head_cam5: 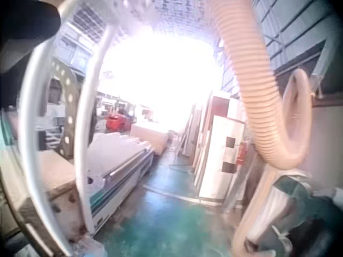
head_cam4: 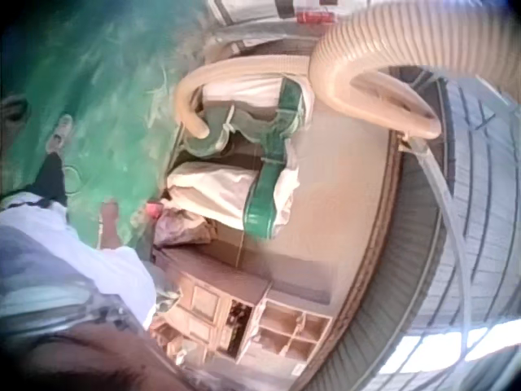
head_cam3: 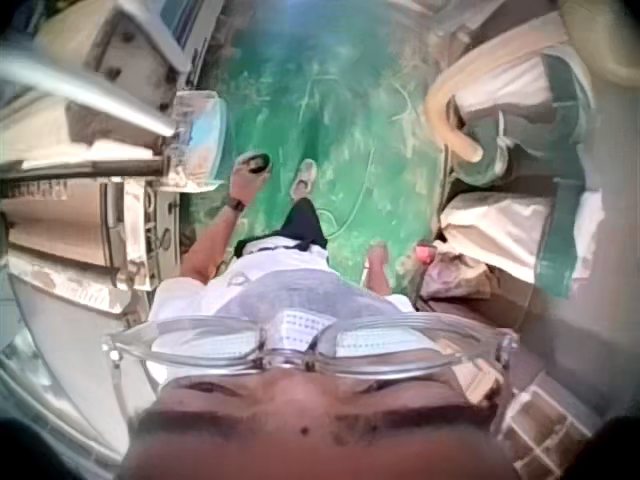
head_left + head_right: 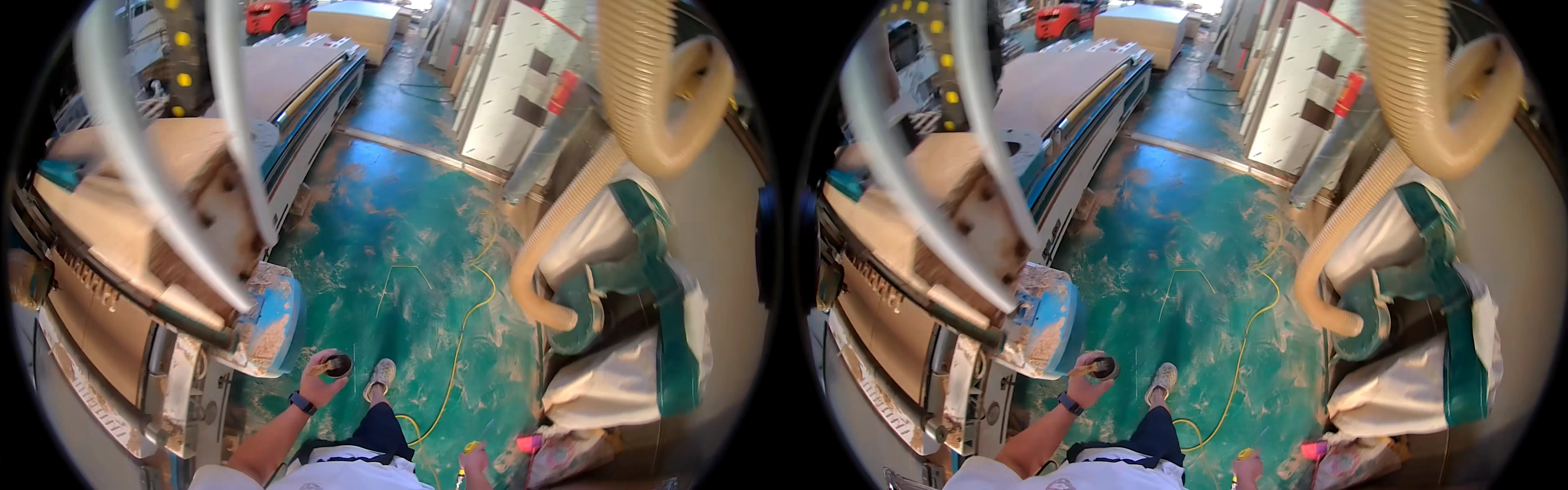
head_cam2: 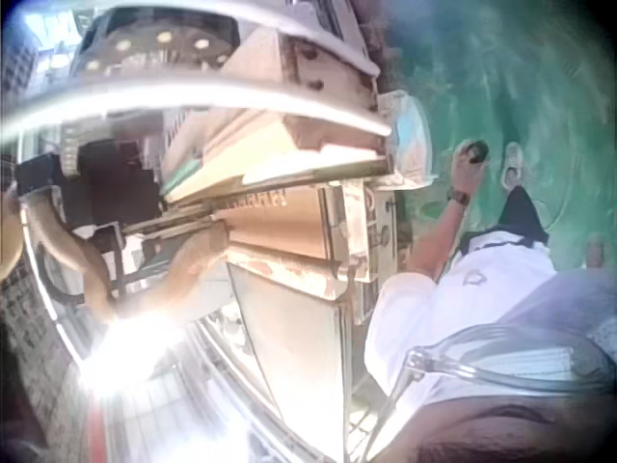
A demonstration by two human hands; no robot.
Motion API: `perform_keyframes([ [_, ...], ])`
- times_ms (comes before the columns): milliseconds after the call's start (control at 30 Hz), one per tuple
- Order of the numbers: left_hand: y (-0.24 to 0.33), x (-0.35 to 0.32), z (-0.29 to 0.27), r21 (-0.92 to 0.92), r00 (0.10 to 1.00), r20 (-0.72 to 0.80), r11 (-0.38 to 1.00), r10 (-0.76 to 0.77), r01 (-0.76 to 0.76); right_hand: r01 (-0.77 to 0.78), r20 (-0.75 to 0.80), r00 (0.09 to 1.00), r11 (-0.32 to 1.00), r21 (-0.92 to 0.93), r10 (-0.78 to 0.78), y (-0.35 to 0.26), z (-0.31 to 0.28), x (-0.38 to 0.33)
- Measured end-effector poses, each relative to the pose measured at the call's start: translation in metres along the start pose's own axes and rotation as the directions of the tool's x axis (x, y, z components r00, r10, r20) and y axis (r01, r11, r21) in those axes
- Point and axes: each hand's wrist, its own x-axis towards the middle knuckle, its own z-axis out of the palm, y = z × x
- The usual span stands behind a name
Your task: The person dips a brush into a container of lubricant and applies it along rails and parts of a woodworking machine, blows debris off the machine with an air gun, and presses keys on a control console.
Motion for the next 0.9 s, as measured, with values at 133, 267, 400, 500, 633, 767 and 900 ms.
perform_keyframes([
  [133, -0.015, 0.118, 0.057, -0.027, 0.993, -0.046, 0.993, -0.112, 0.111, 0.186, -0.052, 0.981, 0.982, -0.038, -0.188, -0.139, -0.09, 0.134],
  [267, -0.032, 0.208, 0.073, 0.029, 0.946, -0.228, 0.97, -0.23, 0.242, 0.518, -0.023, 0.852, 0.848, -0.11, -0.524, -0.373, -0.208, 0.225],
  [400, -0.066, 0.29, 0.069, -0.011, 0.86, -0.423, 0.951, -0.285, 0.309, 0.792, 0.048, 0.568, 0.53, -0.302, -0.822, -0.631, -0.269, 0.271],
  [500, -0.098, 0.351, 0.053, -0.034, 0.76, -0.597, 0.954, -0.258, 0.297, 0.949, 0.058, 0.287, 0.275, -0.157, -0.956, -0.825, -0.279, 0.248],
  [633, -0.161, 0.426, 0.019, 0.031, 0.613, -0.759, 0.929, -0.219, 0.369, 0.992, 0.3, 0.117, 0.097, -0.082, -0.947, -1.038, -0.228, 0.19],
  [767, -0.196, 0.519, -0.015, -0.071, 0.438, -0.858, 0.906, -0.269, 0.417, 0.988, 0.413, 0.129, 0.154, 0.029, -0.902, -1.227, -0.196, 0.182],
  [900, -0.206, 0.585, -0.037, -0.127, 0.303, -0.899, 0.851, -0.315, 0.509, 0.951, 0.266, 0.275, 0.303, 0.069, -0.924, -1.397, -0.217, 0.227],
])
